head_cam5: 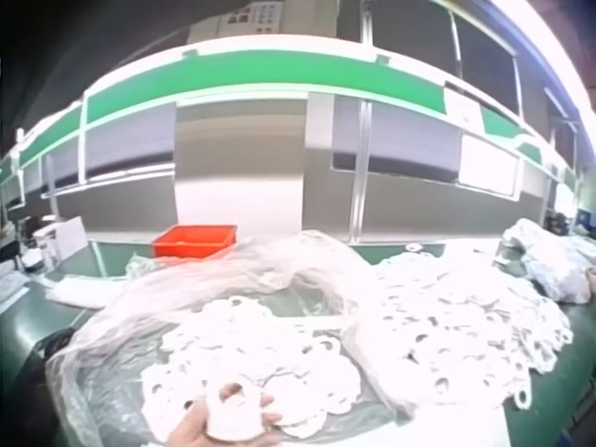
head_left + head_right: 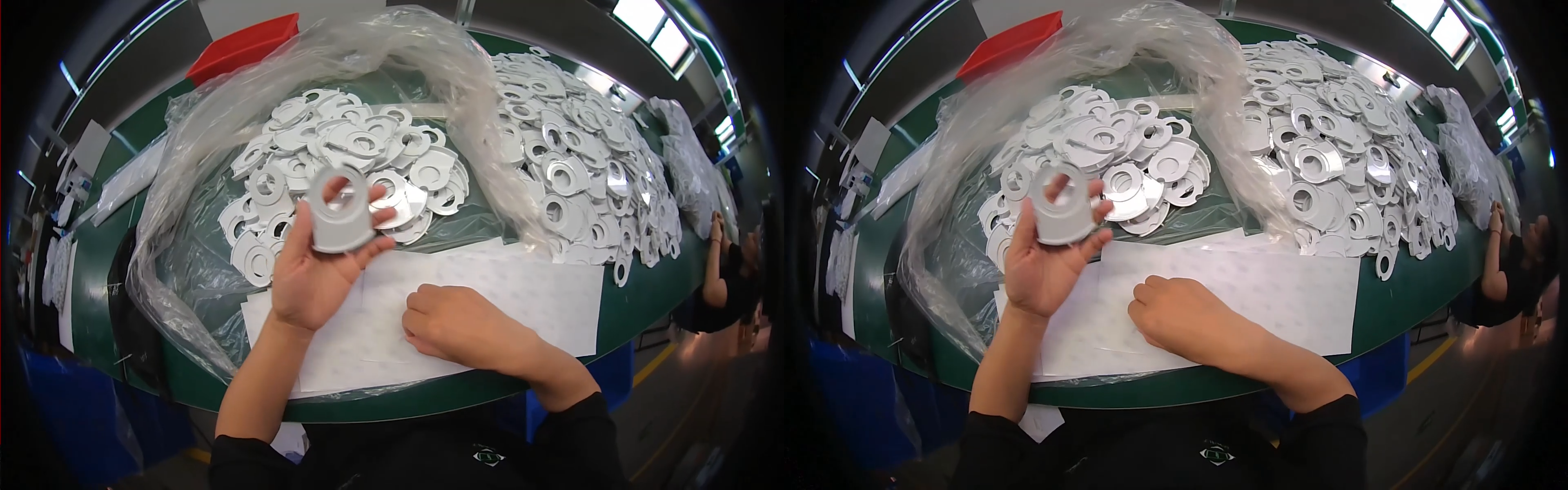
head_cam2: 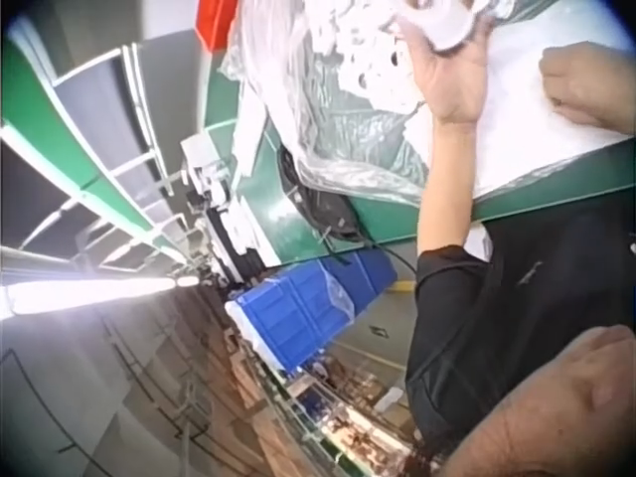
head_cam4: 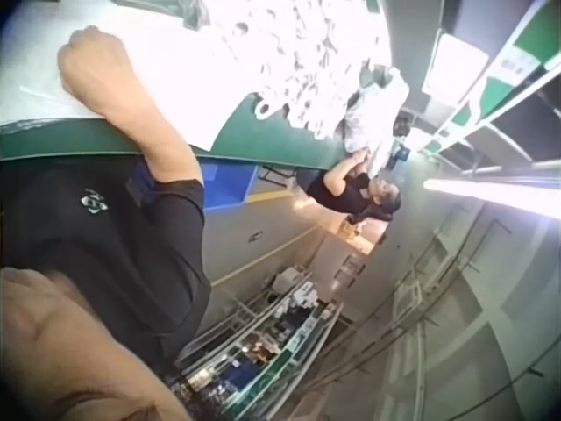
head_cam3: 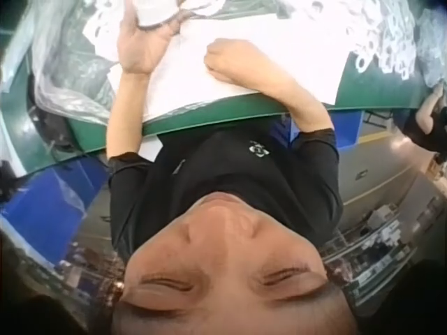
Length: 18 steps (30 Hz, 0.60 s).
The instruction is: Assembling white plastic circular light fixture components by applying adhesive rings.
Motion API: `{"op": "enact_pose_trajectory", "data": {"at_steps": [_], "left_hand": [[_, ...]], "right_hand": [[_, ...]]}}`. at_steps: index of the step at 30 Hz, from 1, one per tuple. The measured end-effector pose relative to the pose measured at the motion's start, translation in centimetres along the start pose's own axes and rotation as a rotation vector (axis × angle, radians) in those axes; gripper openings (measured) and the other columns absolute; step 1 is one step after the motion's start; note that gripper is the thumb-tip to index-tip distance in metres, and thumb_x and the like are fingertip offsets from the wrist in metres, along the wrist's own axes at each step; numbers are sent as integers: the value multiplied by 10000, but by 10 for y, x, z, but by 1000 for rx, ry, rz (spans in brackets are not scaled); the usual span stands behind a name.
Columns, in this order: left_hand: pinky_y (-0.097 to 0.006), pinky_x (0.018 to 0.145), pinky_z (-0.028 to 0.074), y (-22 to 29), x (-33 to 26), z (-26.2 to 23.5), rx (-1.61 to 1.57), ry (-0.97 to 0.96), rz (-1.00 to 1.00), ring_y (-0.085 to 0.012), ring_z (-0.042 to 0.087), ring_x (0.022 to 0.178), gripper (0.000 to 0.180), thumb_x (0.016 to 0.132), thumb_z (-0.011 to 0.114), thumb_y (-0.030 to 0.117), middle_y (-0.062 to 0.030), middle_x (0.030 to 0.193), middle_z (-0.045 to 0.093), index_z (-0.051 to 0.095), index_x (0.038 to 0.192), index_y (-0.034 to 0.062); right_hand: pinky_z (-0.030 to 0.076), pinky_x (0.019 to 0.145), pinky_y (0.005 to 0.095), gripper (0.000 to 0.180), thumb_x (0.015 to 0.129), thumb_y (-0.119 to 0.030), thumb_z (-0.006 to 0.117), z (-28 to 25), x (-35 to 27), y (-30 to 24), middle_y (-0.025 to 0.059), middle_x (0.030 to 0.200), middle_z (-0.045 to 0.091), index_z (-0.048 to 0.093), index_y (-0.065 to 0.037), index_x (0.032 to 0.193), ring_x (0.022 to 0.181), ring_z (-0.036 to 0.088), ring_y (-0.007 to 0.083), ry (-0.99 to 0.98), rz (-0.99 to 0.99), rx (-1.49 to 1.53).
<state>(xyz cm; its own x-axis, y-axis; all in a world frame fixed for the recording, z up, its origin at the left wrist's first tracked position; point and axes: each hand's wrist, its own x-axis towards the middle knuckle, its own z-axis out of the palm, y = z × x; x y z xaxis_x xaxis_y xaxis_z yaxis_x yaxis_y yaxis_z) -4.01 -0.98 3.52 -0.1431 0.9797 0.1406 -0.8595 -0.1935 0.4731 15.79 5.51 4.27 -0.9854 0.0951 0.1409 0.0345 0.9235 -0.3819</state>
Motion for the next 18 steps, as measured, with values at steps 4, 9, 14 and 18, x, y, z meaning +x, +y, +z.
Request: {"op": "enact_pose_trajectory", "data": {"at_steps": [4,9,14,18], "left_hand": [[-458,920,439,-40,-6,-12,-97,136,-274,-352,489,1172,453,987,300,339,-246,1354,416,405,1329,61],[-382,798,459,-53,2,-13,62,169,-344,-293,549,1053,452,970,255,312,-188,1232,537,443,1267,28],[-372,784,460,-52,1,-5,60,186,-333,-283,562,1018,482,970,226,348,-202,1204,545,456,1247,26],[-344,769,463,-56,-2,-10,105,203,-339,-254,589,920,676,961,154,566,-174,1086,581,470,1230,31]], "right_hand": [[466,628,357,123,772,-114,611,-5,1,-12,85,755,517,527,-37,725,757,550,263,-82,-38,-155],[457,596,347,134,765,-102,645,-39,-10,-16,85,736,537,537,-36,720,726,568,254,-128,-118,207],[442,606,280,133,766,-40,716,-74,-14,0,63,731,597,596,-23,714,662,556,174,240,-197,1076],[457,696,227,75,875,-48,610,-34,4,28,29,886,588,580,16,901,783,550,79,591,362,1138]]}}
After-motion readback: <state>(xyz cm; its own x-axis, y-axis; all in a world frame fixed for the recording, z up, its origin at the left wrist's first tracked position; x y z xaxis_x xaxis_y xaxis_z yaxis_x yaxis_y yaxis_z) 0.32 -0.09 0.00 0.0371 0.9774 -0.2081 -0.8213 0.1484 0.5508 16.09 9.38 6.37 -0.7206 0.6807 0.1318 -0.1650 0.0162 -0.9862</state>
